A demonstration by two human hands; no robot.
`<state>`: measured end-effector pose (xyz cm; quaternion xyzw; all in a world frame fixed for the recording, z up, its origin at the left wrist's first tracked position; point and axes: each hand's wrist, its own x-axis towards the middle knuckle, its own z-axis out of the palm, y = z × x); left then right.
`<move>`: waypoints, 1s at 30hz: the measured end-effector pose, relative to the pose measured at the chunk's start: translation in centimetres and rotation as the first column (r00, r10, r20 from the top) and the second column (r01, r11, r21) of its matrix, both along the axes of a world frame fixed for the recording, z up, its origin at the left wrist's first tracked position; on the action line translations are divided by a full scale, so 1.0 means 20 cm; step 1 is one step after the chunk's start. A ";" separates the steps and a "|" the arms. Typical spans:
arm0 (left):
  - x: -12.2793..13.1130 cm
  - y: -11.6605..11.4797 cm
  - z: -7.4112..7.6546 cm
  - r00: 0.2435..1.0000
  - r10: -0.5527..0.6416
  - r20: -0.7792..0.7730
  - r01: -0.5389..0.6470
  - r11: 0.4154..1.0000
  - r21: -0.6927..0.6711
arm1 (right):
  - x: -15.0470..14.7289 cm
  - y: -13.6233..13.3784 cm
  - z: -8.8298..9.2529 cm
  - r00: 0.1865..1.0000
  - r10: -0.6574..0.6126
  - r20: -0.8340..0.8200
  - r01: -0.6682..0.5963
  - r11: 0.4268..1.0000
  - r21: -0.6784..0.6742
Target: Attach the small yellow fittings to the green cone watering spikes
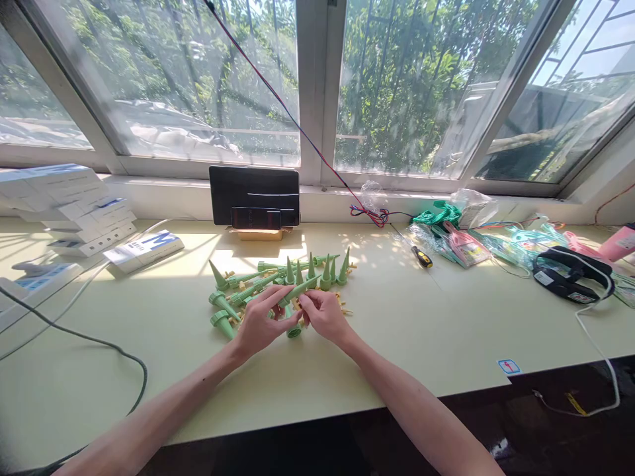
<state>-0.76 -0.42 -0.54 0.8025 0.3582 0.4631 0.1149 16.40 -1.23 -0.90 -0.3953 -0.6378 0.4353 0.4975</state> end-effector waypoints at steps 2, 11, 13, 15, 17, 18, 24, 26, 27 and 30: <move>0.00 0.00 0.00 1.000 0.002 0.001 -0.002 1.000 0.003 | 0.00 0.00 0.00 0.999 0.024 -0.034 -0.025 0.999 -0.033; 0.00 0.00 -0.01 1.000 0.022 0.018 -0.022 1.000 0.001 | -0.01 0.01 0.01 0.997 0.056 -0.054 -0.062 0.992 -0.108; 0.00 0.00 -0.01 0.999 0.028 0.025 -0.029 1.000 0.012 | -0.01 0.00 0.01 0.998 0.057 -0.028 -0.060 0.993 -0.098; 0.00 0.00 -0.01 0.999 0.036 0.029 -0.037 0.999 0.016 | -0.01 -0.01 0.02 0.998 0.063 -0.016 -0.065 0.994 -0.085; 0.00 0.01 -0.01 0.999 0.038 0.031 -0.039 0.999 0.014 | -0.01 -0.02 0.03 0.997 0.072 -0.018 -0.073 0.994 -0.076; 0.00 0.01 -0.01 0.999 0.037 0.032 -0.038 0.999 0.013 | -0.01 -0.02 0.04 0.997 0.074 -0.021 -0.075 0.994 -0.075; -0.01 0.00 -0.01 1.000 0.012 0.008 -0.012 1.000 0.000 | -0.01 -0.02 0.02 0.999 0.054 -0.006 -0.054 0.997 -0.047; -0.01 0.00 -0.01 1.000 0.010 -0.003 -0.010 1.000 0.000 | -0.01 -0.02 0.00 0.999 0.020 0.047 -0.020 1.000 -0.006; -0.01 0.00 -0.01 1.000 0.008 -0.006 -0.008 1.000 0.003 | -0.01 -0.02 0.00 0.997 -0.003 0.080 0.001 1.000 0.022; -0.01 0.00 -0.02 1.000 0.000 -0.014 0.001 1.000 0.013 | -0.01 -0.03 -0.01 0.986 -0.059 0.153 0.046 0.995 0.090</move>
